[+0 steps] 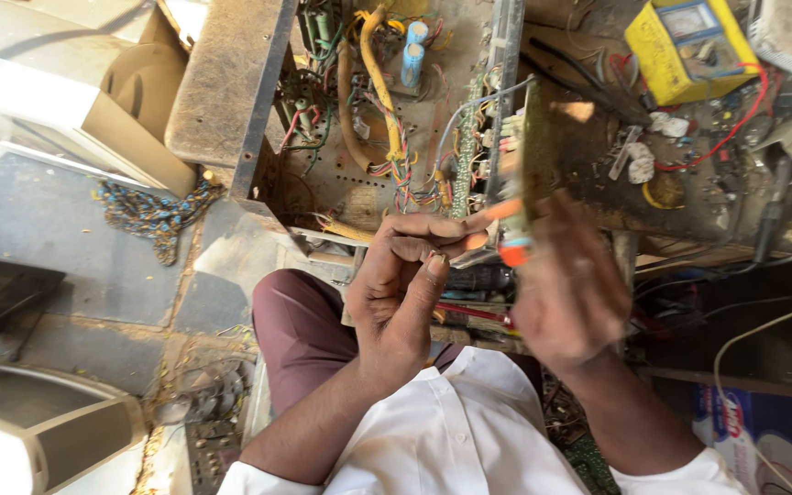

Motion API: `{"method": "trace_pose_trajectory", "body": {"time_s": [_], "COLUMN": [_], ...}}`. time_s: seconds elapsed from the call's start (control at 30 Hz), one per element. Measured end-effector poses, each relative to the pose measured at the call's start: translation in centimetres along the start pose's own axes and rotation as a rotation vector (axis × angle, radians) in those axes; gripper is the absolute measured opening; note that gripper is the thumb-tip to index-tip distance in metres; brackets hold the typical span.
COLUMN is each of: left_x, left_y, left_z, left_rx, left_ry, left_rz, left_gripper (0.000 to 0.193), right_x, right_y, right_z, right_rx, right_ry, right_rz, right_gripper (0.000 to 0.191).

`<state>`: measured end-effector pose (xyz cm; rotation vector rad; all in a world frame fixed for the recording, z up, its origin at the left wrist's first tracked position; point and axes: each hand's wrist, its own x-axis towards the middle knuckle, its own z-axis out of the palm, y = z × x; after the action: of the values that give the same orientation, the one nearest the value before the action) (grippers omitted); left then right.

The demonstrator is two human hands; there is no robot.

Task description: The person holds a circuit board and uses a soldering iron to reflow solder joints on the board. They then use pliers to trim or adjust components and wires, and place the board into a metal chassis while continuing to solder connections inside the chassis.

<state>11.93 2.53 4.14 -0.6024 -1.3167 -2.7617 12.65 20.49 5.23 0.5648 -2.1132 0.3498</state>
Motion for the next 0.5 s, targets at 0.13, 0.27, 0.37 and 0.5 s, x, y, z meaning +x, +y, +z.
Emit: {"method": "trace_pose_trajectory", "body": {"time_s": [0.13, 0.27, 0.37, 0.5], "left_x": [0.4, 0.5, 0.6, 0.8], "left_y": [0.3, 0.2, -0.1, -0.7], "left_z": [-0.1, -1.2, -2.3, -3.0], "left_rx": [0.044, 0.214, 0.369, 0.428], "left_ry": [0.036, 0.118, 0.185, 0.287], "left_rz": [0.001, 0.071, 0.159, 0.131], "left_gripper": [0.016, 0.017, 0.016, 0.014], "right_x": [-1.3, -1.5, -1.3, -2.0], "right_y": [3.4, 7.6, 10.6, 13.0], "right_z": [-1.7, -3.1, -4.6, -6.7], "right_rx": [-0.120, 0.338, 0.645, 0.824], "right_ry": [0.129, 0.365, 0.498, 0.550], "right_rz": [0.359, 0.586, 0.678, 0.653], "right_gripper": [0.026, 0.023, 0.022, 0.023]}}
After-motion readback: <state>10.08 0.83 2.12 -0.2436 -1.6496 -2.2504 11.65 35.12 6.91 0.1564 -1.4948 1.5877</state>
